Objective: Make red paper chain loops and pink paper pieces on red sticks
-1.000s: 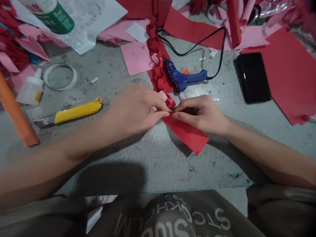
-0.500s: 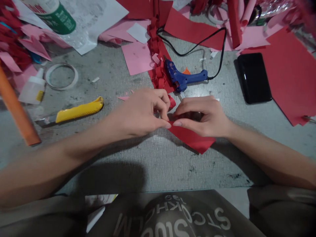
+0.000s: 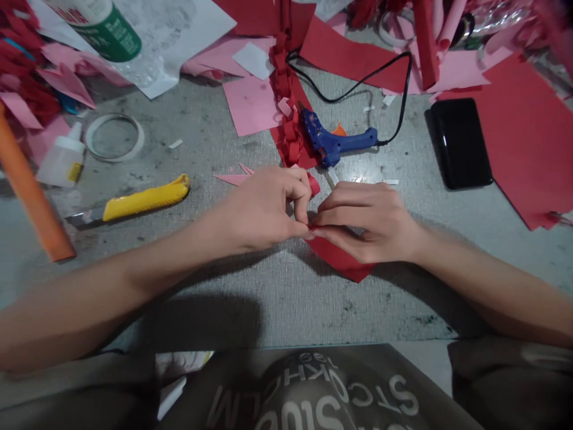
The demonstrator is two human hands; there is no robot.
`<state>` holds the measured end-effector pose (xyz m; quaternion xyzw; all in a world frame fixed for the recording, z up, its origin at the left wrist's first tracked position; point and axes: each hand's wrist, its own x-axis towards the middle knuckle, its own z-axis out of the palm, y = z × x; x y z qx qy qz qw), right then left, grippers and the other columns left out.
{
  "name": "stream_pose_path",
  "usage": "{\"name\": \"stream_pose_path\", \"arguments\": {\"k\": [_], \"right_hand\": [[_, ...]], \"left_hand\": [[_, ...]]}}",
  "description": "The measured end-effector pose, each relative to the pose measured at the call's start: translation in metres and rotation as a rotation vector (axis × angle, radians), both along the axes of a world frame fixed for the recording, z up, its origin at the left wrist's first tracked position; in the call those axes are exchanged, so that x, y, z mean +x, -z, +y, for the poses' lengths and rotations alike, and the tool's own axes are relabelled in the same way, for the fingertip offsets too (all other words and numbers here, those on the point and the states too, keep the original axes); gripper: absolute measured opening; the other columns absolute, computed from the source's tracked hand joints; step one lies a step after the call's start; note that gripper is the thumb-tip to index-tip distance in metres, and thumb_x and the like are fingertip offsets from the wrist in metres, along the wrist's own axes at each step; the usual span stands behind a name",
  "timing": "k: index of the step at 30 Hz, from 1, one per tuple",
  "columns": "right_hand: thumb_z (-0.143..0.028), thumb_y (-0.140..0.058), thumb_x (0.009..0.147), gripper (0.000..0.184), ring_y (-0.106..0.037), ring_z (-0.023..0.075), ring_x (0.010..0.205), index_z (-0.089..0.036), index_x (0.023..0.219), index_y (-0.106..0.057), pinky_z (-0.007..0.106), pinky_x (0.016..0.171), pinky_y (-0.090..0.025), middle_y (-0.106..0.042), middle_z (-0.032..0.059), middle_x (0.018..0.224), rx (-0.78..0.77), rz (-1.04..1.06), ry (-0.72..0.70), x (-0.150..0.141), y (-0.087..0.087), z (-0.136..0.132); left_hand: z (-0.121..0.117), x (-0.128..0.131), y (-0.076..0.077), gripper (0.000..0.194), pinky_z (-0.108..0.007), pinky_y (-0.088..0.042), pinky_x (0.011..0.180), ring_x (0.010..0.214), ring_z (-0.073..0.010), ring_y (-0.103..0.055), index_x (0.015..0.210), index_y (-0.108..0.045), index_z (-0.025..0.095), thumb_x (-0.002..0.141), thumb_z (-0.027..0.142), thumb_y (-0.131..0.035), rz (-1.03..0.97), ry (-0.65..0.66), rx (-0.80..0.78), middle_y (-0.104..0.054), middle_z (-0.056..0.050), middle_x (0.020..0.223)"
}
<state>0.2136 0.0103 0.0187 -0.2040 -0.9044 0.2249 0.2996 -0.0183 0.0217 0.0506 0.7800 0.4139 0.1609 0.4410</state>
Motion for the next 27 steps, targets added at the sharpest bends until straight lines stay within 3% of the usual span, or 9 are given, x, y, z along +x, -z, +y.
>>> {"name": "stream_pose_path", "arguments": {"k": [5, 9, 12, 16, 21, 27], "right_hand": [[-0.019, -0.062, 0.104, 0.012, -0.068, 0.0186, 0.080, -0.020, 0.096, -0.072, 0.034, 0.074, -0.054, -0.076, 0.0052, 0.089, 0.018, -0.038, 0.008, -0.001, -0.001, 0.000], [-0.016, -0.061, 0.103, 0.014, -0.070, 0.0189, 0.082, -0.019, 0.095, -0.072, 0.033, 0.073, -0.054, -0.077, 0.0064, 0.091, 0.004, -0.011, 0.048, -0.001, -0.001, 0.001], [-0.017, -0.061, 0.104, 0.014, -0.071, 0.0190, 0.083, -0.021, 0.096, -0.073, 0.033, 0.074, -0.055, -0.077, 0.0060, 0.092, -0.038, 0.011, 0.081, 0.000, 0.000, 0.003], [-0.016, -0.060, 0.104, 0.015, -0.071, 0.0191, 0.084, -0.020, 0.097, -0.074, 0.033, 0.074, -0.056, -0.077, 0.0063, 0.092, -0.080, 0.002, 0.079, 0.001, 0.002, 0.004], [-0.015, -0.062, 0.103, 0.014, -0.071, 0.0175, 0.084, -0.018, 0.097, -0.074, 0.031, 0.076, -0.056, -0.077, 0.0066, 0.092, -0.100, 0.021, 0.063, 0.000, 0.006, 0.003], [-0.014, -0.062, 0.102, 0.015, -0.072, 0.0165, 0.084, -0.018, 0.098, -0.075, 0.030, 0.078, -0.057, -0.078, 0.0062, 0.093, -0.134, 0.039, 0.041, -0.001, 0.007, 0.002]], "left_hand": [[0.002, 0.001, 0.003, 0.031, -0.033, -0.045, 0.070, 0.077, -0.0163, -0.063, 0.061, -0.061, 0.019, 0.074, 0.017, -0.090, 0.008, 0.028, 0.004, -0.067, 0.000, 0.081], [0.004, 0.000, -0.005, 0.022, -0.036, -0.045, 0.077, 0.084, -0.0193, -0.064, 0.080, -0.073, 0.018, 0.077, 0.022, -0.094, 0.158, 0.041, 0.095, -0.071, -0.002, 0.091], [0.003, -0.005, -0.008, 0.009, -0.039, -0.045, 0.082, 0.093, -0.0231, -0.067, 0.093, -0.080, 0.018, 0.094, 0.028, -0.079, 0.233, 0.129, 0.234, -0.075, -0.006, 0.104], [0.000, -0.010, -0.008, 0.025, -0.037, -0.047, 0.083, 0.091, -0.0223, -0.068, 0.090, -0.081, 0.020, 0.104, 0.026, -0.061, 0.244, 0.241, 0.345, -0.076, -0.005, 0.098], [-0.002, -0.010, -0.008, 0.025, -0.034, -0.049, 0.084, 0.093, -0.0221, -0.070, 0.092, -0.081, 0.019, 0.103, 0.023, -0.059, 0.282, 0.280, 0.325, -0.078, -0.006, 0.098], [0.003, -0.010, -0.006, 0.022, -0.032, -0.047, 0.077, 0.082, -0.0201, -0.070, 0.084, -0.083, 0.021, 0.095, 0.021, -0.064, 0.269, 0.214, 0.244, -0.081, -0.006, 0.092]]}}
